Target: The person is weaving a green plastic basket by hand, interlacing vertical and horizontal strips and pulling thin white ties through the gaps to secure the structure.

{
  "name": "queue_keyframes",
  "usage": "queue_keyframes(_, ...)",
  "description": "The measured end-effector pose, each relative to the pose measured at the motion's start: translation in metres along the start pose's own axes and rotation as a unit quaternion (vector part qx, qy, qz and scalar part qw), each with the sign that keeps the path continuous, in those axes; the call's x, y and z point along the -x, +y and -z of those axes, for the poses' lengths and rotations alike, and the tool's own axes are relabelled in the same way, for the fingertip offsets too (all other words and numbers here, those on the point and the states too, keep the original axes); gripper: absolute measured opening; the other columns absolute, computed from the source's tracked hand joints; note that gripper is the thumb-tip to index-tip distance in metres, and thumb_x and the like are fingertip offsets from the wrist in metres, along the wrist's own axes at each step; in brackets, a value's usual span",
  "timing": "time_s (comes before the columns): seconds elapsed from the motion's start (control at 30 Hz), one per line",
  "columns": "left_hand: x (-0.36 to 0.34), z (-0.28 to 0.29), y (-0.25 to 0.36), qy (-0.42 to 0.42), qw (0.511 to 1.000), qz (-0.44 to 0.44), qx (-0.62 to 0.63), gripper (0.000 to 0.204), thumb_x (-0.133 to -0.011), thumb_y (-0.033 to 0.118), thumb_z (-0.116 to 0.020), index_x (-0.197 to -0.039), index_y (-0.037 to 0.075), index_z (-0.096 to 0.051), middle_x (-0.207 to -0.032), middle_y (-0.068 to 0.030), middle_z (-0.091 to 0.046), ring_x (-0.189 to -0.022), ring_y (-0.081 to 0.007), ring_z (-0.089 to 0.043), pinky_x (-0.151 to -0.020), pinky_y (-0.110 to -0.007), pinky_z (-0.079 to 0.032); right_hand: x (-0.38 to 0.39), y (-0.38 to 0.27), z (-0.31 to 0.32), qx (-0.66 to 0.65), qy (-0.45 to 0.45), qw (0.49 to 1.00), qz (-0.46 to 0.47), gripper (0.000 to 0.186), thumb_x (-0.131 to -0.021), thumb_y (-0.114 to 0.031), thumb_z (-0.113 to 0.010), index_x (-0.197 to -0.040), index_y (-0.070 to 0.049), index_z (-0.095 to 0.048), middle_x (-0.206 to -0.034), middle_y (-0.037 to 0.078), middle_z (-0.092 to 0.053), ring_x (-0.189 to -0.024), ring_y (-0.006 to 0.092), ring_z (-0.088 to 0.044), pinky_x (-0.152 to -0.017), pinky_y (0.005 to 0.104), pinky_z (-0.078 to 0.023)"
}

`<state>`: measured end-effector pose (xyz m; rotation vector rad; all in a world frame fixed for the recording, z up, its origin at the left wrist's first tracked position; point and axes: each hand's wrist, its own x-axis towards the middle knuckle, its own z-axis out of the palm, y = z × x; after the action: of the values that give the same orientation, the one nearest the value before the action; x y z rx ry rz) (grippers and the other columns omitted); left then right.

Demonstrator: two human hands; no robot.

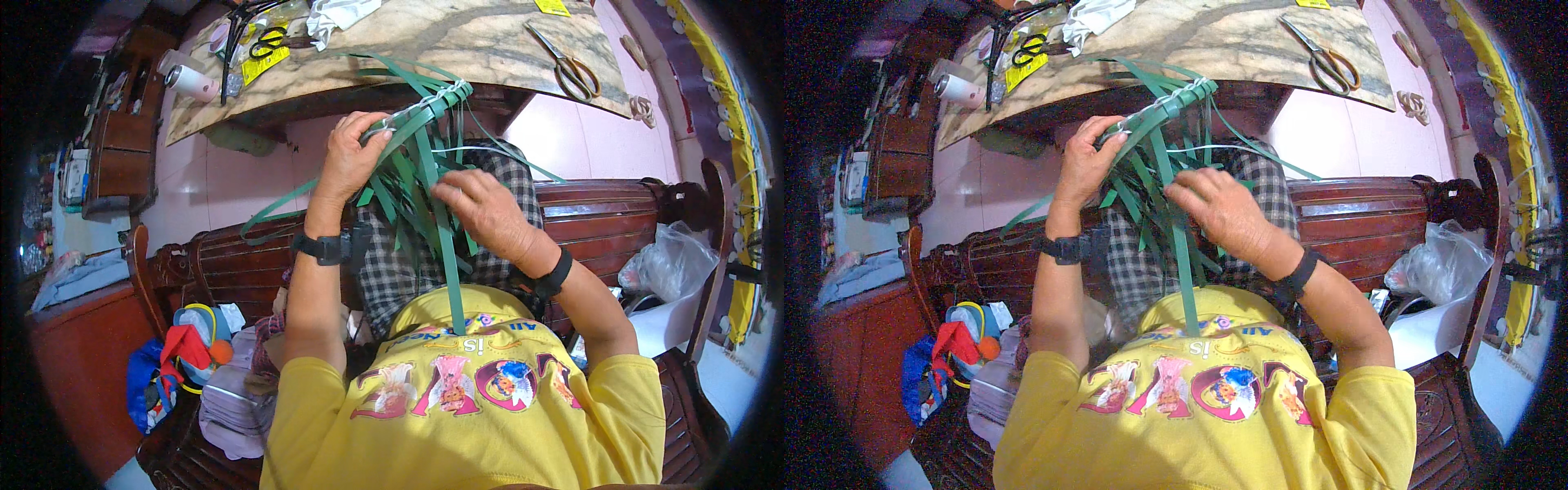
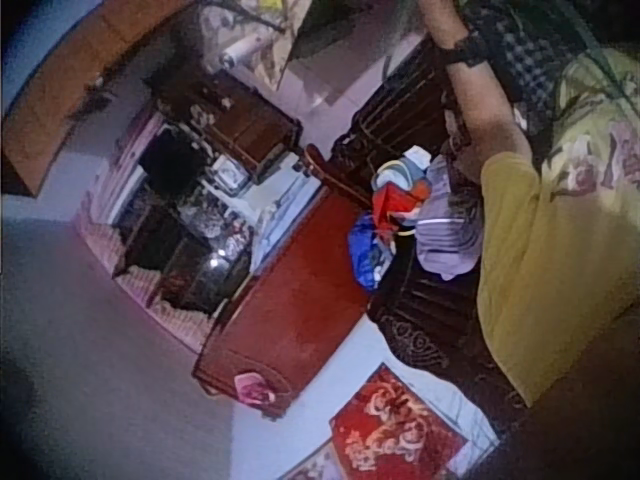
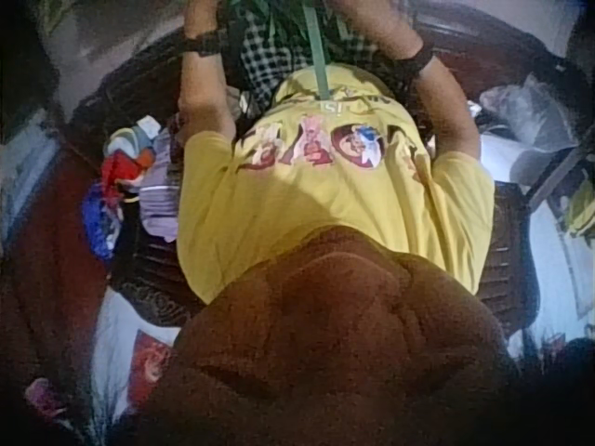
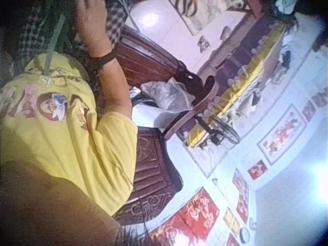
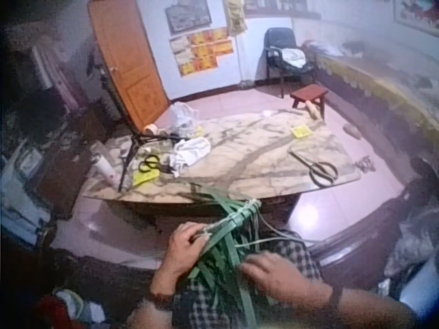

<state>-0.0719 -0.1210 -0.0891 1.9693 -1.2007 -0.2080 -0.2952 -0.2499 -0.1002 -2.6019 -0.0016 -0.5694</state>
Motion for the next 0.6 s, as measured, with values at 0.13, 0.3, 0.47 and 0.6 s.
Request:
queue_keyframes(0.13,-0.001,0.007,-0.002,-0.036,0.999,0.006,0.027,0.029,-0.085,0.011,-0.065,-0.113,0.003,-0.066,-0.104,-0.0085,-0.066,-0.1,-0.0199,-0.061,-0.09,-0.031,-0.047,0.01,-0.01,-0.001,0.01,-0.015,0.998,0.064,0.044,-0.071,-0.005,-0.067,-0.114,-0.01,-0.061,-0.114,0.009,-0.058,-0.105,0.03,-0.057,-0.086,0.0399,-0.05)
queue_keyframes(0.3,-0.002,0.011,0.006,-0.05,0.996,0.03,0.066,0.034,-0.082,0.012,-0.065,-0.115,0.007,-0.066,-0.102,-0.0112,-0.064,-0.098,-0.0269,-0.061,-0.089,-0.035,-0.048,0.007,-0.017,0.006,0.021,0.015,0.994,0.105,0.04,-0.071,-0.006,-0.068,-0.11,-0.011,-0.065,-0.116,0.008,-0.059,-0.108,0.0288,-0.058,-0.086,0.0387,-0.052)
queue_keyframes(0.47,-0.005,0.012,-0.001,-0.068,0.993,0.04,0.091,0.037,-0.083,0.012,-0.066,-0.119,0.009,-0.065,-0.1,-0.0108,-0.064,-0.098,-0.0259,-0.062,-0.089,-0.034,-0.047,0.01,-0.019,0.007,0.012,-0.005,0.991,0.135,0.036,-0.076,-0.012,-0.06,-0.111,-0.007,-0.062,-0.116,0.008,-0.06,-0.112,0.0274,-0.056,-0.093,0.0393,-0.049)
queue_keyframes(0.6,-0.005,0.012,-0.009,-0.072,0.994,0.025,0.082,0.036,-0.084,0.014,-0.066,-0.12,0.009,-0.065,-0.1,-0.0115,-0.064,-0.097,-0.0267,-0.062,-0.089,-0.034,-0.047,0.007,-0.023,0.007,-0.023,-0.058,0.995,0.075,0.034,-0.076,-0.011,-0.06,-0.109,-0.005,-0.062,-0.117,0.009,-0.061,-0.112,0.0284,-0.057,-0.093,0.0363,-0.049)
